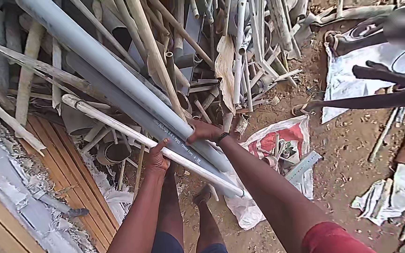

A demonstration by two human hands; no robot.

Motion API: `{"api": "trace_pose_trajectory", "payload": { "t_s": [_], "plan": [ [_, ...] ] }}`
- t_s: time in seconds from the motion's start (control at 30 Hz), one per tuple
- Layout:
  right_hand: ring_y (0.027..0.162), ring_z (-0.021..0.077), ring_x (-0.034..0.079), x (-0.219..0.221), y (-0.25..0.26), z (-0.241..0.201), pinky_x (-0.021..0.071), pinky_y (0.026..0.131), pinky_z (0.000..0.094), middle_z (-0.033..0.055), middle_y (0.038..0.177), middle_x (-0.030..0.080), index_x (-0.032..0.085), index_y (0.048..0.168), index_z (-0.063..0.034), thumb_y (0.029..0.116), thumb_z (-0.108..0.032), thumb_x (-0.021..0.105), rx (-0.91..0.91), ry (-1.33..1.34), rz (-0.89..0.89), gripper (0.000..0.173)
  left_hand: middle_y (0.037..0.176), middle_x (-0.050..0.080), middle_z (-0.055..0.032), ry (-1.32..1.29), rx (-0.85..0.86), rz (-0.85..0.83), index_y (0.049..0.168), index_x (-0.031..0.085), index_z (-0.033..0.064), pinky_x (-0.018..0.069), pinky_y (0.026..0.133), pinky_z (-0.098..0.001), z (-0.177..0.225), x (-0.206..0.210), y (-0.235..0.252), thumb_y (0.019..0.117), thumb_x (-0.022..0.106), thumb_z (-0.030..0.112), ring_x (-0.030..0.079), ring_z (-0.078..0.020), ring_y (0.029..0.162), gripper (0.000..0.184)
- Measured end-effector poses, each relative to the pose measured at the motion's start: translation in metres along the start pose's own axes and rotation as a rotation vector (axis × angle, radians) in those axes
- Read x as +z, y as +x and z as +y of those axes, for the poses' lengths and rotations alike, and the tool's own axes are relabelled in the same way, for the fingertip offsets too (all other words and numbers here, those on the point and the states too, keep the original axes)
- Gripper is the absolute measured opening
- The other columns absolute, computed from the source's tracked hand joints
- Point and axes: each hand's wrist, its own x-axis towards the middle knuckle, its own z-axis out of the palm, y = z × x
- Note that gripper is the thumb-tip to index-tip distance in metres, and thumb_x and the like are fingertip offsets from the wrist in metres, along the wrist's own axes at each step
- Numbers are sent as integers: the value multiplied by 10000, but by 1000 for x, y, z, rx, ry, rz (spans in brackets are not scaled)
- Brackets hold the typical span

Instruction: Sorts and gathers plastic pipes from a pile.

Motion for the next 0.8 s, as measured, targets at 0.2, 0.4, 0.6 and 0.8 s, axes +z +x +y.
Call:
{"api": "trace_pose_trajectory", "payload": {
  "t_s": [0.2, 0.4, 0.6, 0.8],
  "plan": [
    [1138, 237, 606, 22, -74, -32, 501, 974, 442, 189, 1295, 611, 498, 1455, -50, 736, -62, 798, -14, 5, 56, 779, 1028, 684, -117, 9, -15, -84, 1254, 505, 36, 627, 790, -421, 6, 12, -72, 930, 539, 16, 710, -201, 908, 327],
    [1383, 262, 498, 54, -167, -56, 399, 1152, 451, 189, 1543, 477, 263, 1639, -119, 707, -205, 877, -195, -48, 124, 1119, 920, 717, -93, -15, -5, -175, 1169, 550, 32, 638, 718, -368, 31, 17, -148, 927, 512, 1, 730, -172, 813, 248],
    [1089, 91, 661, 76, -280, -75, 557, 961, 343, 39, 1253, 674, 458, 1521, -123, 651, -344, 847, -172, -25, 260, 978, 942, 721, -128, -63, -68, -266, 1243, 532, 33, 638, 727, -385, 23, 30, -258, 990, 563, 33, 738, -210, 814, 255],
    [1045, 102, 684, 100, -420, -66, 586, 911, 358, 25, 1212, 687, 450, 1528, -177, 594, -380, 845, -167, -149, 341, 1034, 1011, 705, -167, -136, -145, -385, 1253, 548, 21, 620, 798, -439, -30, 30, -375, 997, 588, 62, 725, -264, 887, 262]
  ]
}}
